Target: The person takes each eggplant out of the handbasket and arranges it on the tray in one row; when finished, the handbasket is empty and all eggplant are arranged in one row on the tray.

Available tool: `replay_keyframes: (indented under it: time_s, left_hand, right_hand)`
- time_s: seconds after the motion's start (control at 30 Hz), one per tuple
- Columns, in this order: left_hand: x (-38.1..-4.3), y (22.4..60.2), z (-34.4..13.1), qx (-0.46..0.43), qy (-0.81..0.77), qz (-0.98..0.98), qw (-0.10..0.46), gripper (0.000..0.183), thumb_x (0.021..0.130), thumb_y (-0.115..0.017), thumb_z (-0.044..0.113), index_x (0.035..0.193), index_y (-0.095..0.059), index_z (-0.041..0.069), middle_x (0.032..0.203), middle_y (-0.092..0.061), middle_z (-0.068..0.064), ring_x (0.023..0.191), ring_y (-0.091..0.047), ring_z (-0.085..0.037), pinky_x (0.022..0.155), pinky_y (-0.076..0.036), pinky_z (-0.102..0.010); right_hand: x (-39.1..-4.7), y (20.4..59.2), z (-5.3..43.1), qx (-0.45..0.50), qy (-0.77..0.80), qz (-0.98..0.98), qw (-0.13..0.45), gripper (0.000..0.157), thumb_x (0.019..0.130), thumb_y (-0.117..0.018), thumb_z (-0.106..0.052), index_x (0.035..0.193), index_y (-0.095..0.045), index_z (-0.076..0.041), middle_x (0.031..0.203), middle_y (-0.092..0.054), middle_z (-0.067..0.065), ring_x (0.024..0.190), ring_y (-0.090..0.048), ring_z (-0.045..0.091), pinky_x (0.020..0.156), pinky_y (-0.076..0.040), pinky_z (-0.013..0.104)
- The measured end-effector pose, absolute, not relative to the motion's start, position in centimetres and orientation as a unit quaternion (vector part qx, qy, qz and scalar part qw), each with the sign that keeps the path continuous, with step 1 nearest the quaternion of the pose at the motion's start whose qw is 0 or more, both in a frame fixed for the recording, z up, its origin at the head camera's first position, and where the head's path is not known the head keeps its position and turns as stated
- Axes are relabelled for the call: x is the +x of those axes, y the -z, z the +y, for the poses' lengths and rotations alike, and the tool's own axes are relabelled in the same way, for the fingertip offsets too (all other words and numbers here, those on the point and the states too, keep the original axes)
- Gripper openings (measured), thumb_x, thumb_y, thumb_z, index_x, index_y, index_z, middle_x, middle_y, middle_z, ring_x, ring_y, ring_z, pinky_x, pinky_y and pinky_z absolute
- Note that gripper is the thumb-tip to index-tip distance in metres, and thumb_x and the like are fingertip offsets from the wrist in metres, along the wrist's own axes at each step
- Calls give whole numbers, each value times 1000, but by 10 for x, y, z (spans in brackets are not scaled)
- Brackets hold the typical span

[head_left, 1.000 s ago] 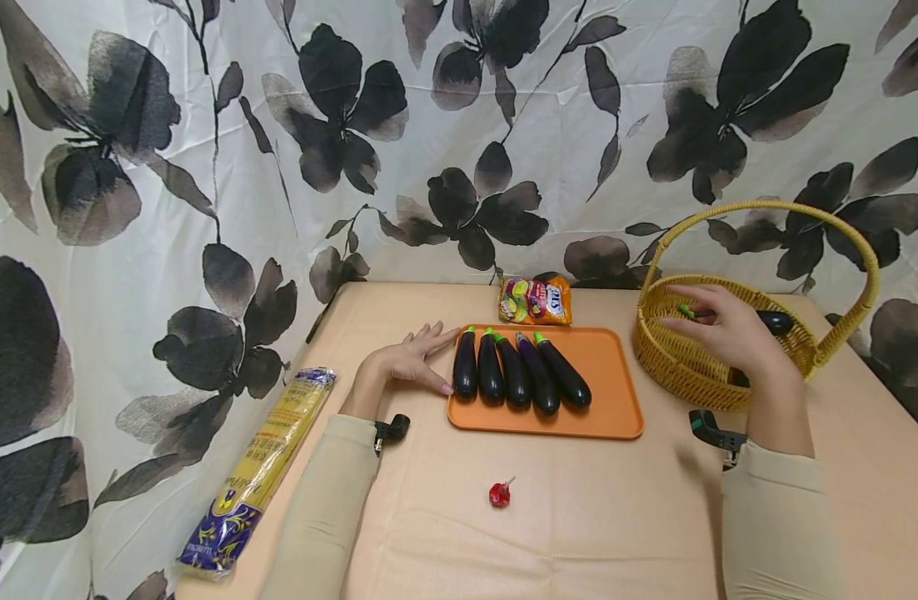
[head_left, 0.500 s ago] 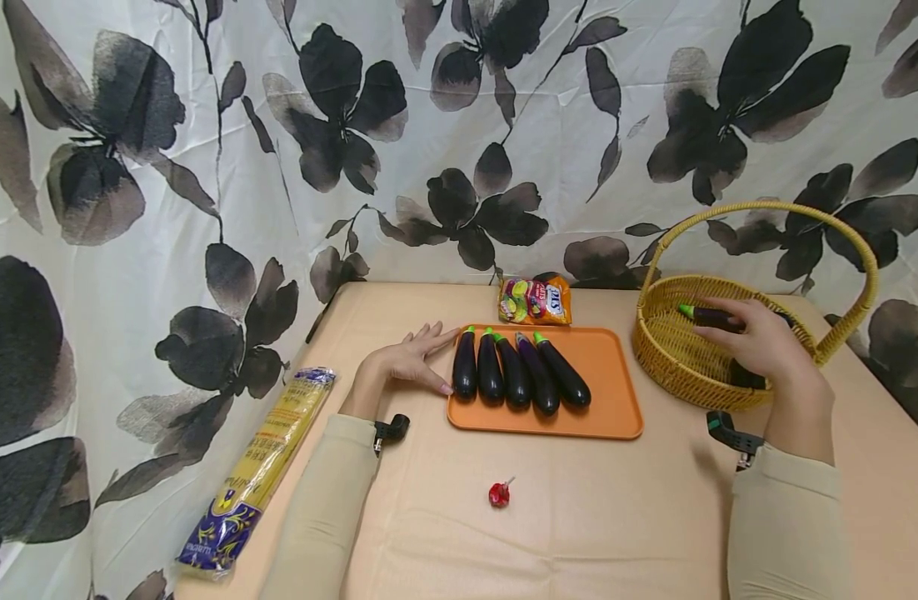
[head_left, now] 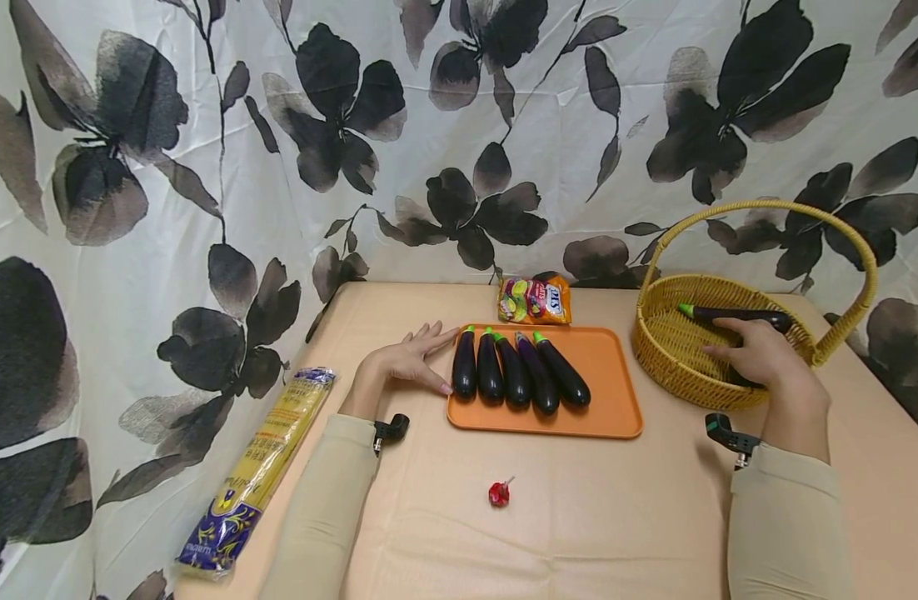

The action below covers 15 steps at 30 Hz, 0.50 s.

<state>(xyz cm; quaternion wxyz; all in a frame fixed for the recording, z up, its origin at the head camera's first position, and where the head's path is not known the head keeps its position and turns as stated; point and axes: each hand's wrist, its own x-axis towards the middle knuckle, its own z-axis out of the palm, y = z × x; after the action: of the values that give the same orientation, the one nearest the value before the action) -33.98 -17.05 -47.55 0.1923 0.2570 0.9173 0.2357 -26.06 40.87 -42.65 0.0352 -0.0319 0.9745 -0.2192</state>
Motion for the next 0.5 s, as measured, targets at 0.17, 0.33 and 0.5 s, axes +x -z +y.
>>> replay_keyframes:
  time_s: [0.17, 0.33, 0.5]
  left_hand:
    - [-341, 475, -170, 257, -236, 917, 192, 123, 71, -91, 58, 168, -19, 35, 176, 6, -13, 162, 13, -34, 131, 9, -56]
    - [-341, 475, -171, 255, -232, 918, 195, 123, 71, -91, 59, 168, -18, 35, 176, 6, -12, 162, 13, -33, 131, 9, -55]
    - [-342, 475, -170, 255, -233, 917, 197, 124, 71, -91, 59, 168, -18, 36, 176, 6, -12, 162, 13, -33, 131, 10, -55]
  right_hand:
    - [-262, 429, 408, -24, 223, 974, 36, 69, 103, -64, -25, 156, -34, 8, 152, -25, 48, 138, -24, 70, 109, -25, 82]
    - [-263, 431, 406, -18, 226, 973, 32, 70, 99, -67, -18, 156, -34, 7, 153, -23, 49, 139, -22, 70, 109, -25, 83]
    - [-261, 432, 404, -5, 234, 971, 43, 77, 99, -71, -26, 158, -33, 4, 155, -25, 47, 138, -25, 70, 107, -26, 84]
